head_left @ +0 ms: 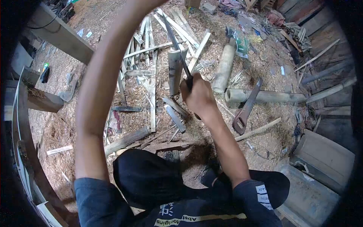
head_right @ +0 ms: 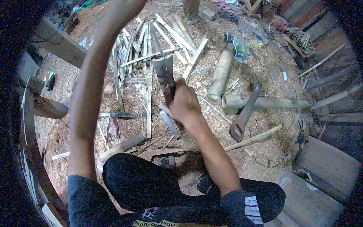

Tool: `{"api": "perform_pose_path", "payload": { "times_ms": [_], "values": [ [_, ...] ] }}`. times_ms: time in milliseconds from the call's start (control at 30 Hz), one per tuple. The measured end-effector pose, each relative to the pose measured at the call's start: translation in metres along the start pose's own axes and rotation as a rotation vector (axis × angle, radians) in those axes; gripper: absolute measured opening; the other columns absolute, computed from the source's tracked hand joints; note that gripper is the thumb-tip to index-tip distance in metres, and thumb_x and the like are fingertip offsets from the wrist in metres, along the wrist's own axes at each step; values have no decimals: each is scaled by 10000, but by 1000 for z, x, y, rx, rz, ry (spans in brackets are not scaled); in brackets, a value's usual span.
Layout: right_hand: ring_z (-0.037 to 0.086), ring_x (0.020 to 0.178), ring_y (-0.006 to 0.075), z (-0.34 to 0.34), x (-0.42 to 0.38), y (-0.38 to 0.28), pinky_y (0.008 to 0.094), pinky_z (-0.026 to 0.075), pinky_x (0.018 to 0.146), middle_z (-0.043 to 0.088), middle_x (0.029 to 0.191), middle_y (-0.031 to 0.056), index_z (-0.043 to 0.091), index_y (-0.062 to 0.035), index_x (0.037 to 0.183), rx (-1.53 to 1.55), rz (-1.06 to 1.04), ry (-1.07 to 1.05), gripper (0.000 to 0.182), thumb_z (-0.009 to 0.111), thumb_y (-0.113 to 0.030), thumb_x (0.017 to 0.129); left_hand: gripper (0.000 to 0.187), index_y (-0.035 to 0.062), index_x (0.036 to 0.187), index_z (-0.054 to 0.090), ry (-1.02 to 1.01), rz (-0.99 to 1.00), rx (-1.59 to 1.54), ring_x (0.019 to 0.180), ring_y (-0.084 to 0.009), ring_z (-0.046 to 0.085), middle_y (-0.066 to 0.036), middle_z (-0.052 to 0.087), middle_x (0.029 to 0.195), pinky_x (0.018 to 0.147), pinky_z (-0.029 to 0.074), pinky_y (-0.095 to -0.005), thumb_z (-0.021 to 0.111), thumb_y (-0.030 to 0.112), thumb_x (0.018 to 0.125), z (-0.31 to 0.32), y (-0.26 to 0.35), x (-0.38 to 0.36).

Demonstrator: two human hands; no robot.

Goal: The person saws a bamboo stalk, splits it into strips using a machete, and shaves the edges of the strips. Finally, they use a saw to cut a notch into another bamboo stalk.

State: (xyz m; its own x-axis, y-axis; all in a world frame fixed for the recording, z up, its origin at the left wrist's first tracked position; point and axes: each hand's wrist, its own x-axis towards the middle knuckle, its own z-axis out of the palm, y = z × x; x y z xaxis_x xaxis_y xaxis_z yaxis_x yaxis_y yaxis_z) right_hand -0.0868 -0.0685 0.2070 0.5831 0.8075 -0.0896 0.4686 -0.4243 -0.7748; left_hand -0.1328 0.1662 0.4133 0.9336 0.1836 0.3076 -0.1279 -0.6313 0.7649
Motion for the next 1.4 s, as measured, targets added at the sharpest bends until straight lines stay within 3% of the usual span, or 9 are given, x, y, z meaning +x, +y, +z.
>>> {"api": "perform_pose_path", "payload": {
  "times_ms": [67,100,233,333,567,667,833,1100,1400],
  "values": [
    [683,704,397,10,4,10,472,500,650,656,749,253,549,64,953,-22,-39,65,271,649,-176,876,531,55,952,739,610,-78,200,806,-200,681,-101,722,880,704,538,-340,697,575,856,77,-72,-51],
    [683,704,397,9,5,5,472,500,650,656,749,253,549,64,953,-13,-43,75,271,649,-176,876,427,-11,1205,640,498,-328,227,985,-177,688,-110,722,1036,839,557,-288,746,278,910,95,-78,-82],
    [693,709,419,8,6,-2,494,525,642,647,728,262,544,68,963,74,38,-23,308,607,-230,917,349,-16,1177,663,561,-400,-501,951,-156,683,-103,728,1024,848,540,-260,775,107,871,159,-123,-136],
    [618,590,290,15,6,1,423,475,588,613,657,168,567,40,856,176,-8,58,306,645,-255,877,288,-42,1142,671,512,-394,-425,917,-95,652,-52,718,1009,809,524,-233,745,93,898,163,-128,-138],
    [611,518,226,23,13,24,379,477,499,602,606,114,551,22,873,371,-78,-31,222,586,-193,917,231,-45,1114,678,542,-307,-524,908,-95,645,-55,713,999,814,512,-241,715,69,916,168,-158,-136],
    [447,410,72,7,9,16,274,373,388,499,569,-21,516,-76,806,1088,248,-447,203,578,-183,968,231,-49,1100,683,505,-242,-576,898,-108,661,-68,720,987,811,530,-247,721,84,915,165,-159,-138],
    [633,659,196,94,3,102,373,505,626,648,709,70,651,-24,1035,319,132,-220,288,683,-295,941,245,-54,1107,687,579,-273,-536,898,-124,677,-91,728,995,809,556,-252,733,67,900,159,-164,-155],
    [712,828,275,110,-1,126,381,534,732,725,912,189,657,0,1108,210,109,-153,319,723,-179,853,243,-34,1113,669,669,-292,-492,908,-123,670,-75,714,993,831,538,-263,705,133,940,162,-177,-145],
    [685,727,272,116,-7,116,382,519,667,692,799,174,645,18,996,295,122,-39,341,700,-299,881,221,-34,1110,656,670,-275,-637,905,-130,682,-85,713,1004,824,564,-268,708,71,923,175,-201,-157]
  ]
}}
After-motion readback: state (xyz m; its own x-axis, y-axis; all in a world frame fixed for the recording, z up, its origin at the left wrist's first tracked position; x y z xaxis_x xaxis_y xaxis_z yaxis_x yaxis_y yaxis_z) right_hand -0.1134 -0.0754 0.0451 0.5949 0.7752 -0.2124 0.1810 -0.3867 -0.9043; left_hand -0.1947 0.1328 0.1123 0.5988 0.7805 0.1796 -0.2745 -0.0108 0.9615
